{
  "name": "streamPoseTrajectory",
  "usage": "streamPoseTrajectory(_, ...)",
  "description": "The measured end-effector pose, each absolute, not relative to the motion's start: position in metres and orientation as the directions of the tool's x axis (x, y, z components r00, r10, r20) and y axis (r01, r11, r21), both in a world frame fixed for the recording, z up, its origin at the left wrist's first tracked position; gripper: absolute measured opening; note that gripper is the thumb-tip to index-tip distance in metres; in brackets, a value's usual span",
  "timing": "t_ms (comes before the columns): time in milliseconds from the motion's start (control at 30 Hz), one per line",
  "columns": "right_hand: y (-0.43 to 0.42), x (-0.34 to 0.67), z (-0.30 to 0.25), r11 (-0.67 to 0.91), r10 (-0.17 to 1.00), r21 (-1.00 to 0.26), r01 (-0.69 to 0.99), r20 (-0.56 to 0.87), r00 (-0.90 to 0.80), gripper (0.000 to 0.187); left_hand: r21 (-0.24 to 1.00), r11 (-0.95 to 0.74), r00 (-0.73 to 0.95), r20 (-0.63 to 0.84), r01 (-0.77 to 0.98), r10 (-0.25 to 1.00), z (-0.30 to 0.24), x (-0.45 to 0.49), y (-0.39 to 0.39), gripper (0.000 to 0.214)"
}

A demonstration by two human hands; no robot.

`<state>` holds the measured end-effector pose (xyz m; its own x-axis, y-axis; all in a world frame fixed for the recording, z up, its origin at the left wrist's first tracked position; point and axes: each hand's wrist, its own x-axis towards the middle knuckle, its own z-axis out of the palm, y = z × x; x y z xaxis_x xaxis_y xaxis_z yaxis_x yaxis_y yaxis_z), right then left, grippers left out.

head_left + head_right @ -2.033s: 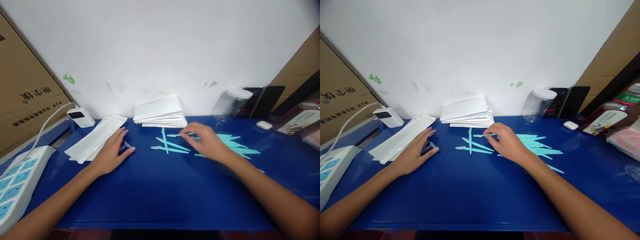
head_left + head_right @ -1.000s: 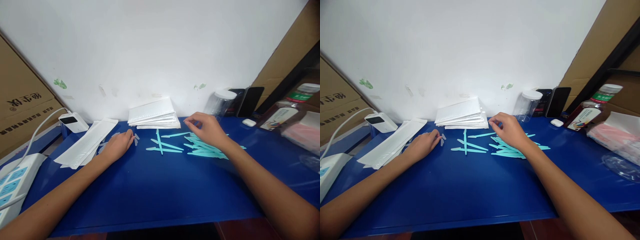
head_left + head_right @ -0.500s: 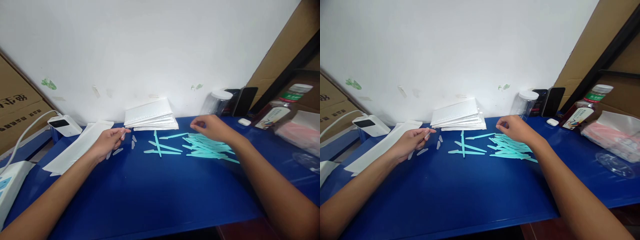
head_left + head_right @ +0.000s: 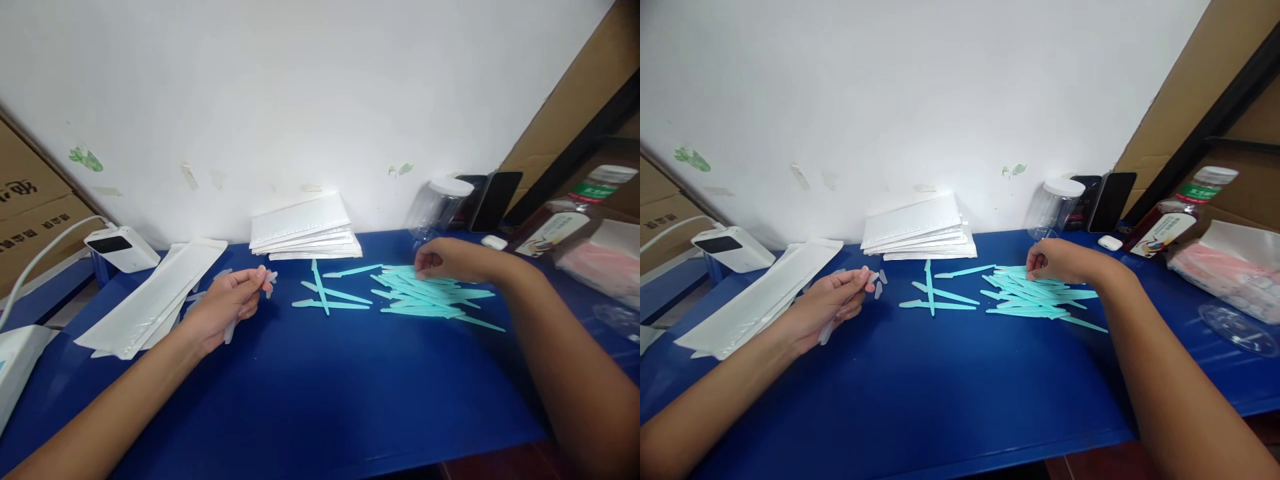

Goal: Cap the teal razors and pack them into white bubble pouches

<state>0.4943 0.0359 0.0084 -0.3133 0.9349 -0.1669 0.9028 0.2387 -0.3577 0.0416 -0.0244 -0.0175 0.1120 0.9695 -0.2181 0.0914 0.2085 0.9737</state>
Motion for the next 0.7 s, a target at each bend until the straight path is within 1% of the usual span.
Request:
streamPoseTrajectory(133, 0.036, 0.492, 0.005, 0.237, 0.929, -0.357, 0.904, -0.187, -0.318, 0.013, 0.972, 0.174, 0.107, -0.192, 0.160, 0.976, -0.020, 0.044, -0.028, 0.045)
streamPoseTrajectory(233, 0.037, 0.494, 0.002, 0.246, 0.920, -0.364, 0.898, -0.205, -0.335, 0.012, 0.971, 0.155, 0.092, -0.174, 0.180, 0.980, -0.018, 0.048, -0.031, 0.042)
streamPoseTrajectory(300, 0.038, 0.495, 0.003, 0.253, 0.914, -0.371, 0.894, -0.210, -0.346, 0.012, 0.969, 0.157, 0.088, -0.176, 0.191, 0.980, -0.015, 0.052, -0.033, 0.045)
streamPoseTrajectory(333, 0.038, 0.494, 0.004, 0.262, 0.916, -0.376, 0.889, -0.192, -0.352, 0.014, 0.968, 0.158, 0.085, -0.178, 0.197, 0.980, -0.013, 0.053, -0.034, 0.047)
streamPoseTrajectory(400, 0.036, 0.487, 0.009, 0.300, 0.925, -0.401, 0.866, -0.101, -0.367, 0.022, 0.965, 0.152, 0.070, -0.170, 0.211, 0.983, -0.010, 0.057, -0.036, 0.048)
streamPoseTrajectory(467, 0.030, 0.472, 0.014, 0.356, 0.924, -0.457, 0.815, 0.041, -0.381, 0.029, 0.964, 0.141, 0.054, -0.157, 0.226, 0.986, -0.007, 0.060, -0.039, 0.048)
streamPoseTrajectory(533, 0.020, 0.451, 0.018, 0.411, 0.905, -0.550, 0.727, 0.152, -0.397, 0.031, 0.962, 0.129, 0.062, -0.148, 0.240, 0.987, -0.006, 0.062, -0.041, 0.048)
streamPoseTrajectory(567, 0.013, 0.438, 0.019, 0.436, 0.889, -0.605, 0.666, 0.175, -0.422, 0.031, 0.962, 0.121, 0.072, -0.142, 0.243, 0.987, -0.006, 0.063, -0.043, 0.047)
streamPoseTrajectory(633, -0.001, 0.414, 0.018, 0.451, 0.853, -0.706, 0.546, 0.162, -0.496, 0.031, 0.963, 0.110, 0.098, -0.138, 0.245, 0.986, -0.008, 0.064, -0.044, 0.045)
streamPoseTrajectory(700, -0.014, 0.393, 0.014, 0.413, 0.829, -0.792, 0.450, 0.123, -0.546, 0.030, 0.965, 0.102, 0.129, -0.136, 0.241, 0.982, -0.011, 0.065, -0.045, 0.042)
